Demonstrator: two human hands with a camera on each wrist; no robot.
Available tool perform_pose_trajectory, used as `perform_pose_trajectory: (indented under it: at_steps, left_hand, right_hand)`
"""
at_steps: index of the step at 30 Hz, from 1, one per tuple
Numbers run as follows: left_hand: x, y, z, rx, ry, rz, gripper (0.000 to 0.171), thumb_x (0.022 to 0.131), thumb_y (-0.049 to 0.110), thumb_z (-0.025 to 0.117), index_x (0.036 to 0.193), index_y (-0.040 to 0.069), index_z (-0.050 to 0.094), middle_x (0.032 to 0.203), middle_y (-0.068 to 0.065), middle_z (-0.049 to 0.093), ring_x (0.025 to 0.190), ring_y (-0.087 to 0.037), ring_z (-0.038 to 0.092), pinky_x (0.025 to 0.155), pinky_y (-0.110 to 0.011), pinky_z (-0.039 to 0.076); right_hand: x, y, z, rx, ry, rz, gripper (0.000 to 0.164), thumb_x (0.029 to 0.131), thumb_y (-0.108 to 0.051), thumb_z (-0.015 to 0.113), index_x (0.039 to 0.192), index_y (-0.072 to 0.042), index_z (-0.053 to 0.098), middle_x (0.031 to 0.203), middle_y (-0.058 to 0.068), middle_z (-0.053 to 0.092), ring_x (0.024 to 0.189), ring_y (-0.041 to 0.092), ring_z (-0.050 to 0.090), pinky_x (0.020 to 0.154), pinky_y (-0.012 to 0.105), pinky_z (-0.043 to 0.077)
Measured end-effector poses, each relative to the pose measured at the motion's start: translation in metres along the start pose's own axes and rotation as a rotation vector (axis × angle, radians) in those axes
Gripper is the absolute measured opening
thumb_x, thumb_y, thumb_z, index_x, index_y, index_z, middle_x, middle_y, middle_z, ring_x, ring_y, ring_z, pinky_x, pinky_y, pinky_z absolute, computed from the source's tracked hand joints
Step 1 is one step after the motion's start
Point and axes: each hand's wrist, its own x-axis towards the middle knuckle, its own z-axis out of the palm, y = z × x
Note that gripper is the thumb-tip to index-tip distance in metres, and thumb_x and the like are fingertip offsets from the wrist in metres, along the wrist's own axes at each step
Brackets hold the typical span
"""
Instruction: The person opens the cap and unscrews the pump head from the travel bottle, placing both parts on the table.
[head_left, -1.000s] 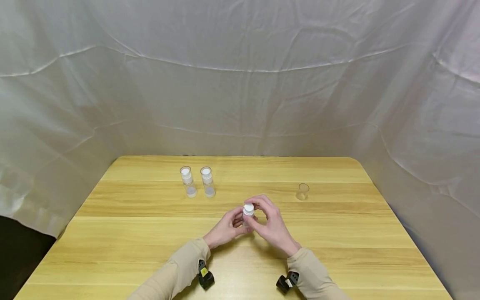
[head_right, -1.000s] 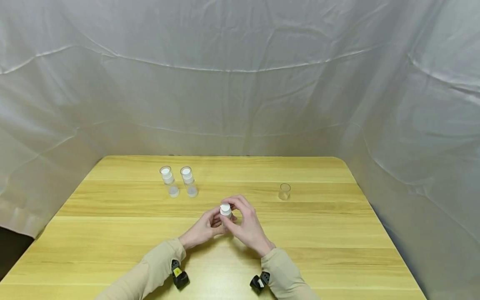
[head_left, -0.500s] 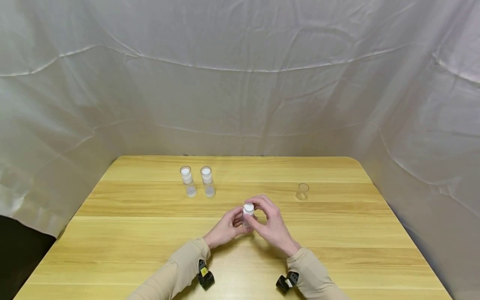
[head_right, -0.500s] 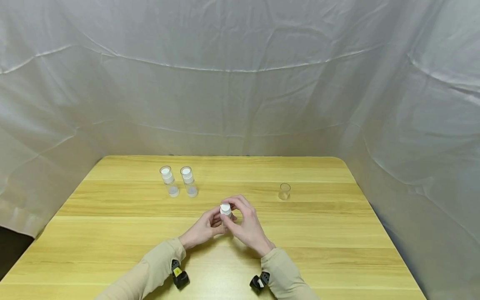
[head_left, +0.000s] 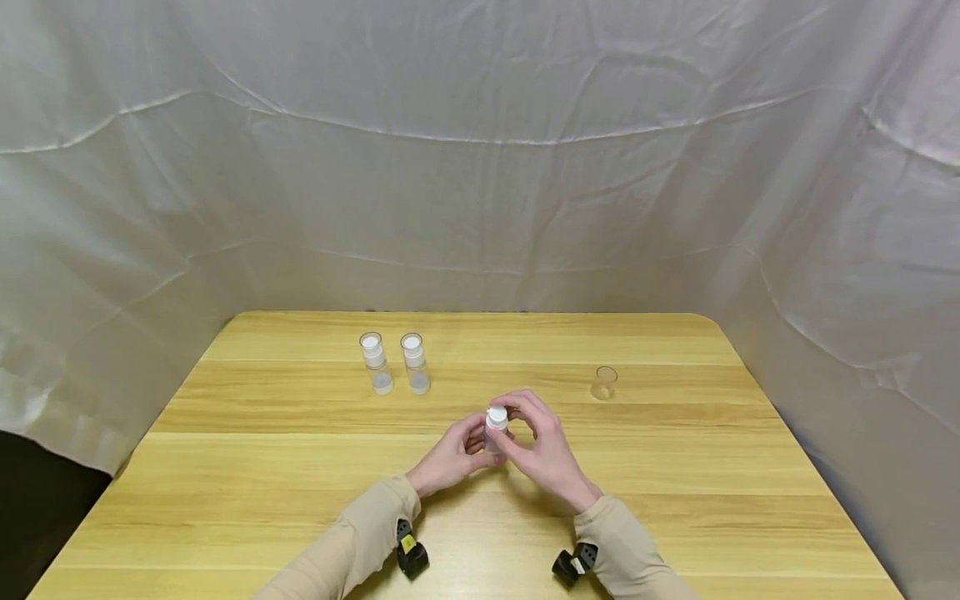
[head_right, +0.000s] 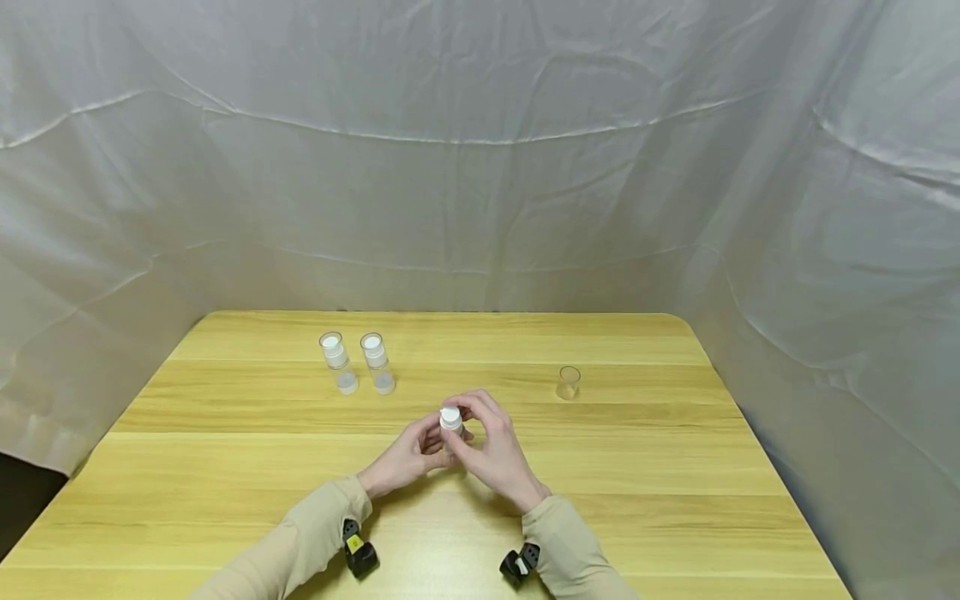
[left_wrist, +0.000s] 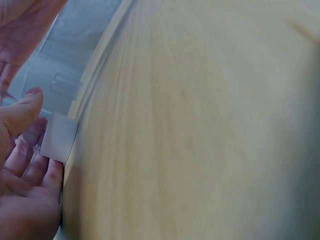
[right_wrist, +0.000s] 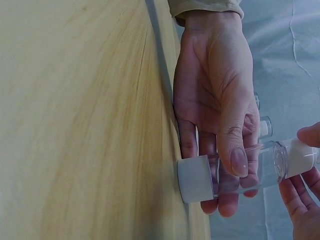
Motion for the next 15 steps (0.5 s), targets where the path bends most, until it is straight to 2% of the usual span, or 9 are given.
perform_pose_trajectory:
  at_steps: [11, 15]
  left_hand:
    - [-0.0009, -0.0007, -0.0004, 0.006, -0.003, -0.001, 0.055, 0.093, 0.005, 0.067, 0.142, -0.005, 0.044, 0.142, -0.025, 0.057, 0.137, -0.04, 0.051, 0.123, -0.053, 0.036]
    - [-0.0004, -0.0005, -0.0003, -0.003, -0.008, 0.003, 0.055, 0.093, 0.004, 0.067, 0.143, -0.005, 0.044, 0.142, -0.026, 0.057, 0.137, -0.041, 0.051, 0.123, -0.052, 0.036]
  right_hand:
    - [0.0002, -0.0006, -0.0023, -0.009, -0.024, 0.015, 0.034, 0.087, -0.001, 0.075, 0.12, 0.0, 0.065, 0.113, 0.01, 0.068, 0.103, 0.015, 0.064, 0.097, 0.031, 0.06]
    - [-0.0001, 0.0009, -0.002, -0.014, -0.019, -0.007, 0.036, 0.086, 0.0, 0.076, 0.12, 0.0, 0.065, 0.114, 0.011, 0.068, 0.104, 0.017, 0.065, 0.098, 0.03, 0.059]
